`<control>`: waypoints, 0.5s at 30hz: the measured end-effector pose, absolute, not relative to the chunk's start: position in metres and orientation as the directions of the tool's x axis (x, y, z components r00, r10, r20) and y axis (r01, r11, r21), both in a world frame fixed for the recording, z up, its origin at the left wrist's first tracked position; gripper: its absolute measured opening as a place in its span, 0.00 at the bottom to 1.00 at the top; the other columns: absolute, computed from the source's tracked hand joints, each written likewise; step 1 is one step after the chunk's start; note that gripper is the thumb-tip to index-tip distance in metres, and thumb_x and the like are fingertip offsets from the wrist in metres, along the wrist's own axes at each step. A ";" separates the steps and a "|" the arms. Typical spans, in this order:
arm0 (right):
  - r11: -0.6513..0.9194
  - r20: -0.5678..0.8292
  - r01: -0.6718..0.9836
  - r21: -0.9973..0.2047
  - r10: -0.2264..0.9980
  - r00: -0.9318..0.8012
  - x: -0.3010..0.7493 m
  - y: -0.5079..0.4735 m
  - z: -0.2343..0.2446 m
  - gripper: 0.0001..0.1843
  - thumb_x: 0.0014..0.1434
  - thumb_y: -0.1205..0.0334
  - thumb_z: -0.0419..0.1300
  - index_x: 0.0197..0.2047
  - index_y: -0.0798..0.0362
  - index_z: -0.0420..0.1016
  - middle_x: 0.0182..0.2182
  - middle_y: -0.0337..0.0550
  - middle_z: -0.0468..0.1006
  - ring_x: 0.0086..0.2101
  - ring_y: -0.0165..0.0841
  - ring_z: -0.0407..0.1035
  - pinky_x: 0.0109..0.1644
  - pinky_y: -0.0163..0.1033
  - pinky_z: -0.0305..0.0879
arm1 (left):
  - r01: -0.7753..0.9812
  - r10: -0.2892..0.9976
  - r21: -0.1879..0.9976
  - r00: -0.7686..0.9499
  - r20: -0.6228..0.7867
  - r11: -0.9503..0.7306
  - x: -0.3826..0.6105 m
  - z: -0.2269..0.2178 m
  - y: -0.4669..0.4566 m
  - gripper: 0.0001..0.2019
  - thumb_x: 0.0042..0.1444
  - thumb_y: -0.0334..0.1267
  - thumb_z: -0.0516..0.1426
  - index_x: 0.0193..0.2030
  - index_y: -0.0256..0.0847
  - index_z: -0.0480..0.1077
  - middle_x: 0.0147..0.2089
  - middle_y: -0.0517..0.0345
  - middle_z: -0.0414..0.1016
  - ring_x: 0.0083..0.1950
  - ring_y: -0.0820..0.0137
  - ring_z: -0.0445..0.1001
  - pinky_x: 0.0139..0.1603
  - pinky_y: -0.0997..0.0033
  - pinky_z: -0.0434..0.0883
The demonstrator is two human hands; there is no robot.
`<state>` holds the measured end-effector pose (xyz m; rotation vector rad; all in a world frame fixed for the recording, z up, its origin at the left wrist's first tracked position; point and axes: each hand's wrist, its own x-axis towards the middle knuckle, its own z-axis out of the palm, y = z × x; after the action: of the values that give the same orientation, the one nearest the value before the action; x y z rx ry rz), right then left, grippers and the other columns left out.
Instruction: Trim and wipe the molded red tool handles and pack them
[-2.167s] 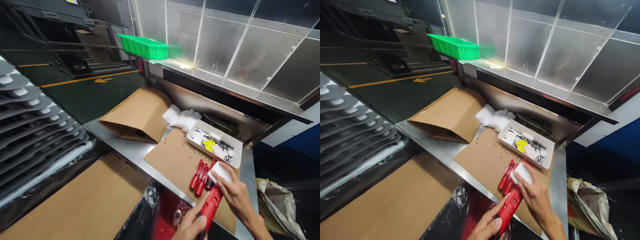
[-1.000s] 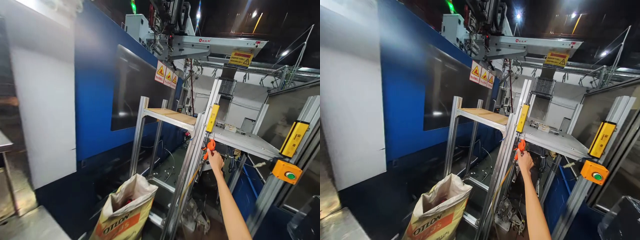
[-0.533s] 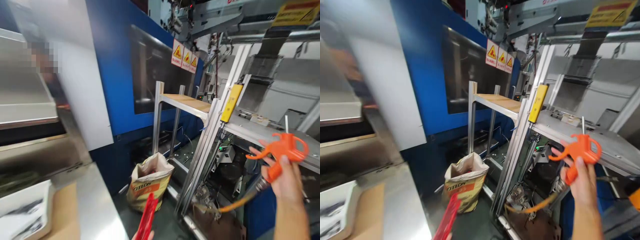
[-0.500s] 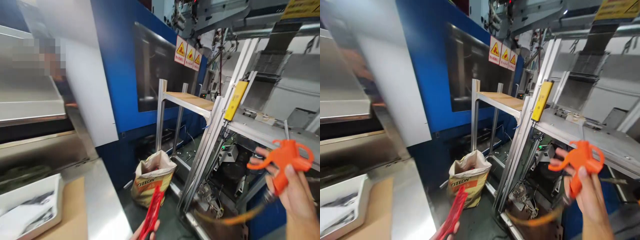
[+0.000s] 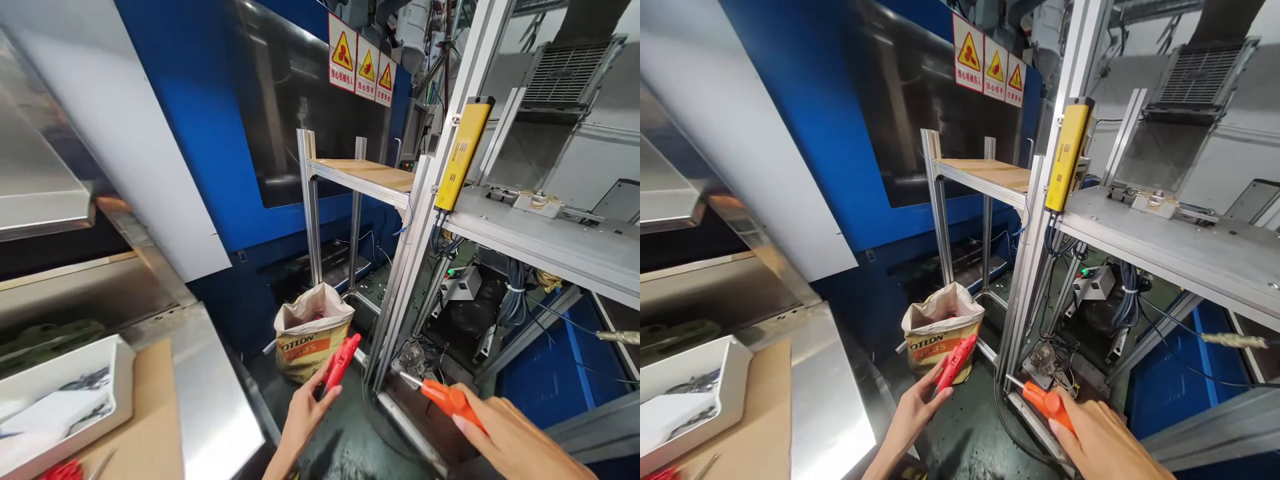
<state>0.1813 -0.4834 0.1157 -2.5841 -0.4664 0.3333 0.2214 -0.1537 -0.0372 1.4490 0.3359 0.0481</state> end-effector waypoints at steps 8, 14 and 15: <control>-0.829 -0.184 0.253 -0.499 0.386 0.904 0.200 -0.478 0.117 0.19 0.60 0.46 0.50 0.46 0.41 0.78 0.29 0.42 0.81 0.32 0.42 0.75 0.36 0.39 0.65 | 0.173 0.257 0.985 0.951 -0.174 0.026 0.210 -0.034 -0.152 0.21 0.40 0.35 0.69 0.45 0.55 0.79 0.48 0.62 0.81 0.63 0.53 0.67 0.59 0.69 0.64; -0.725 -0.149 0.263 -0.636 0.450 0.881 0.195 -0.478 0.093 0.12 0.56 0.48 0.58 0.40 0.39 0.80 0.23 0.35 0.80 0.25 0.37 0.73 0.29 0.34 0.60 | 0.304 0.120 0.820 0.906 -0.407 0.486 0.218 -0.031 -0.164 0.15 0.59 0.42 0.58 0.50 0.36 0.72 0.38 0.50 0.79 0.26 0.74 0.70 0.26 0.78 0.70; -0.717 -0.149 0.274 -0.641 0.467 0.872 0.195 -0.478 0.087 0.12 0.54 0.48 0.59 0.38 0.39 0.80 0.20 0.34 0.79 0.23 0.36 0.71 0.28 0.34 0.59 | 0.337 0.070 0.757 0.891 -0.449 0.560 0.220 -0.031 -0.167 0.14 0.62 0.41 0.54 0.48 0.33 0.72 0.36 0.49 0.78 0.22 0.77 0.66 0.22 0.81 0.68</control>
<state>0.1948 -0.4785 0.0871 -2.4053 -0.5338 0.4000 0.2196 -0.1668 -0.0305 0.9729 0.4627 -0.1644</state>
